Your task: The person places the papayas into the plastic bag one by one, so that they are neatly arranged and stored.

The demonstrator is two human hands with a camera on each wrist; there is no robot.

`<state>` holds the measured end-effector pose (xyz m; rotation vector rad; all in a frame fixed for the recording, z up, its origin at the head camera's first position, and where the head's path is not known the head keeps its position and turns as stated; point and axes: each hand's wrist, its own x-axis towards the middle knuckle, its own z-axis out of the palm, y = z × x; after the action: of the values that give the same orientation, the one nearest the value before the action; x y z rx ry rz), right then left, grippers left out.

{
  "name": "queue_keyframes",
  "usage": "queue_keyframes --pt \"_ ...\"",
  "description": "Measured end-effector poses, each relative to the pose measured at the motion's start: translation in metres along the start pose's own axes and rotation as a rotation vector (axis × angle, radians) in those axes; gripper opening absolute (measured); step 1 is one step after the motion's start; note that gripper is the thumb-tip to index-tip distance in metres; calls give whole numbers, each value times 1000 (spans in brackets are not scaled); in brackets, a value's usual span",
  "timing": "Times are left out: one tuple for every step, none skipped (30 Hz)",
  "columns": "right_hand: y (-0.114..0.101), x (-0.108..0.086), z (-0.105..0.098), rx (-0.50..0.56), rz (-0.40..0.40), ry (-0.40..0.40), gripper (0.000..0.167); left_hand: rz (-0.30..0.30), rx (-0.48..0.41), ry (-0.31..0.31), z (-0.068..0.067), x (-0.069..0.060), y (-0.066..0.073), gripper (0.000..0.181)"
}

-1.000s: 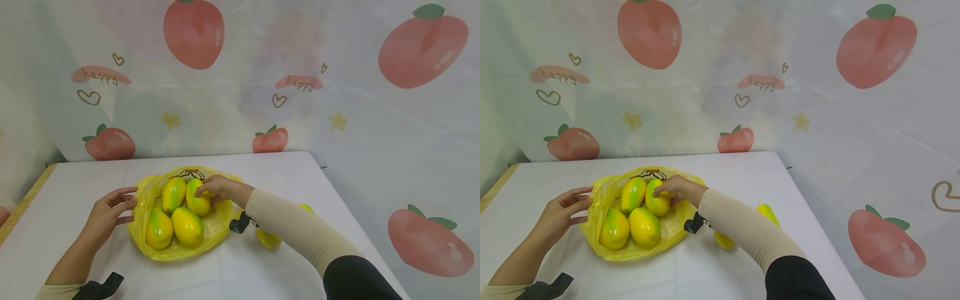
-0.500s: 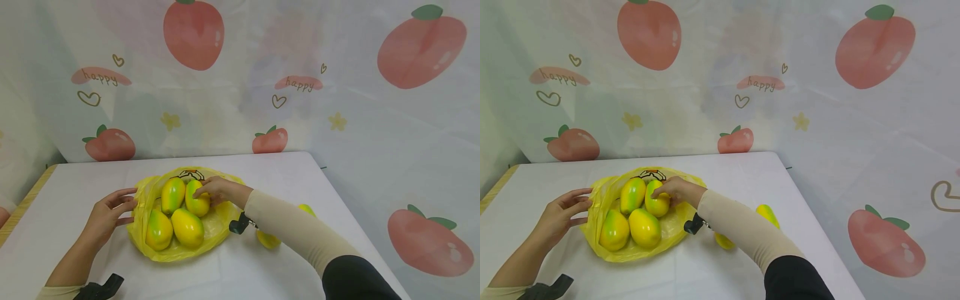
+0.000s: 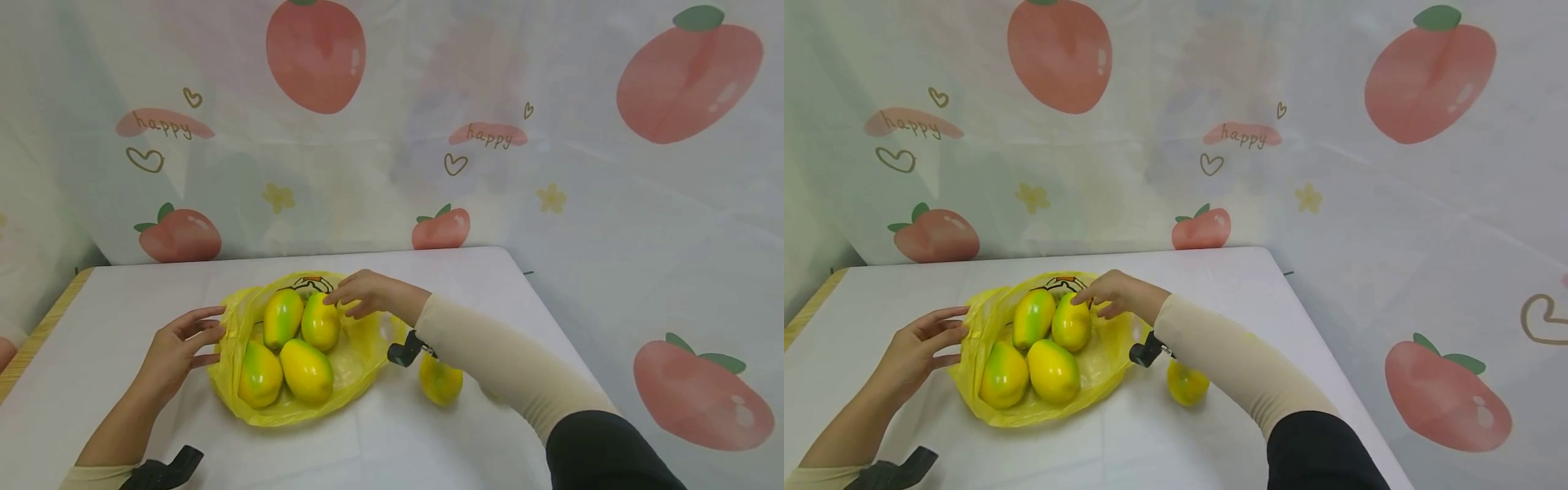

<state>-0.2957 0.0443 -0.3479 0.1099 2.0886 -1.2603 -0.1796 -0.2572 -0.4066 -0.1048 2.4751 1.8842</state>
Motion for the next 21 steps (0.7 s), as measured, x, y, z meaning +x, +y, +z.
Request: queue_keyframes --pt "-2 -3 -4 -7 -12 -5 73 2 -2 -1 0 0 0 49" --pt "-4 -6 -8 -10 -20 -6 73 4 -4 -1 1 0 0 49" --pt "-6 -10 -13 -6 -28 -6 73 7 -8 -2 1 0 0 48" --pt "-7 -13 -17 0 -31 -4 73 8 -12 -3 1 0 0 47" --pt "-9 -17 -22 0 -34 -4 73 9 -16 -3 1 0 0 46" --pt "-10 -21 -27 1 -39 0 72 12 -20 -4 1 0 0 46" --pt "-12 -26 -32 3 -44 8 72 12 -19 -4 1 0 0 45" --pt "-12 -30 -38 6 -52 12 73 13 -21 -3 1 0 0 45" --pt "-12 -36 -44 6 -63 13 73 11 -21 -4 1 0 0 45" --pt "-12 -41 -50 -1 -74 19 72 10 -19 -3 1 0 0 46" --pt "-10 -46 -56 -10 -89 22 72 7 -18 -2 1 -1 0 46" --pt "-8 -51 -63 -16 -101 31 72 3 -15 -3 1 -1 0 47" --pt "-6 -56 -69 -26 -110 41 72 -3 -12 -3 1 -1 -1 47" --pt "-2 -61 -76 -34 -121 50 71 -8 -12 -2 1 -1 -1 48" --pt "2 -66 -82 -45 -127 61 71 -15 -10 -2 1 -1 -1 48" --pt "6 -71 -88 -53 -131 76 71 -20 -9 -2 1 0 -1 49" --pt "10 -75 -94 -60 -136 86 71 -24 -8 -1 1 0 -1 49" --pt "15 -80 -100 -68 -140 98 71 -26 -6 -1 1 0 -1 50" --pt "21 -85 -105 -76 -142 108 72 -28 -4 0 1 0 -1 50" --pt "26 -90 -111 -83 -145 118 72 -29 -3 0 1 0 -1 50" --pt "32 -94 -116 -88 -145 127 72 -29 -2 0 1 0 -2 51"
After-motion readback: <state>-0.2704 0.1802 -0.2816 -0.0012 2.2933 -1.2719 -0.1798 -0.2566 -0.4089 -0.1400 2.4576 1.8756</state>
